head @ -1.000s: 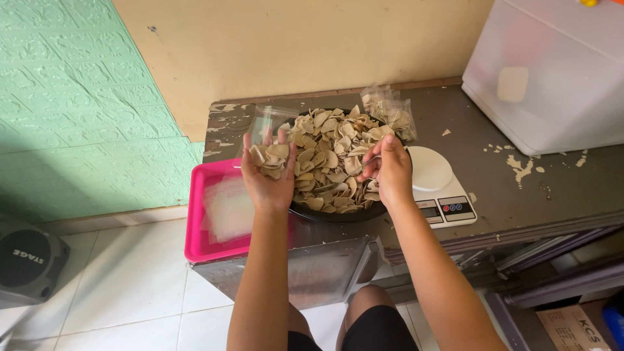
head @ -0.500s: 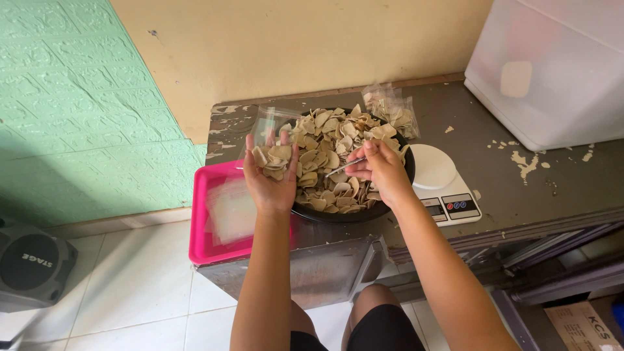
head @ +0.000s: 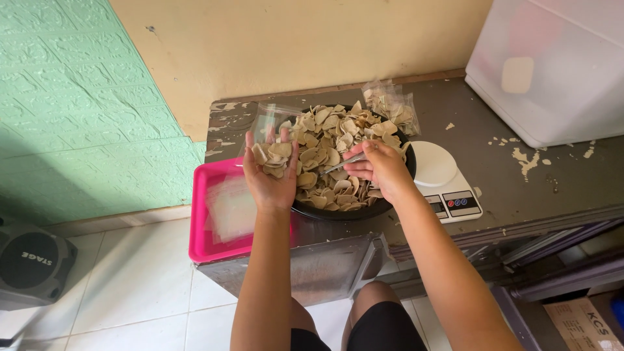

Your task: Packaging small chips into plastic bags using a spoon and weighing them on a digital scale.

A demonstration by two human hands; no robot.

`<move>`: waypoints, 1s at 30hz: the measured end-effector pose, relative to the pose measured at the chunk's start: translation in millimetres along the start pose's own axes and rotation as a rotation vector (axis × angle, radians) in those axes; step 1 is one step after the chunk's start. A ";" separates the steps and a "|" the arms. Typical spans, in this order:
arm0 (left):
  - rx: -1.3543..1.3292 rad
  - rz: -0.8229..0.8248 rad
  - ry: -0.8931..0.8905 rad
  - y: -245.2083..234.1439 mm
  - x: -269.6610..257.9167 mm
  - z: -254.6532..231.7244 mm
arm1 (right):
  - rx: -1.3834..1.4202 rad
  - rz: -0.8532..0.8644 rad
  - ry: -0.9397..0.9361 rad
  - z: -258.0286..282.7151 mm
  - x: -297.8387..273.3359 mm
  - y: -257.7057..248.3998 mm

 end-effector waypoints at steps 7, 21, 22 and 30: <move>-0.009 0.001 -0.003 -2.6 1.9 -0.2 | -0.013 -0.054 -0.015 -9.5 9.0 -6.9; -0.014 0.022 0.003 -5.0 5.5 0.6 | 0.036 -0.157 0.006 -22.0 27.4 -23.4; -0.013 0.023 0.003 -4.7 6.1 -0.1 | 0.036 -0.157 0.006 -18.4 23.3 -19.4; -0.018 0.010 0.000 -2.9 3.1 0.5 | -0.086 -0.215 -0.020 -9.1 13.2 -14.4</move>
Point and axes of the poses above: each hand's wrist, its own x-axis towards the middle knuckle, its own y-axis out of the palm, z = x × y, the point moved 6 cm from there along x, towards the middle knuckle, and after that the axes turned 9 degrees about -z, right-handed, at the moved point
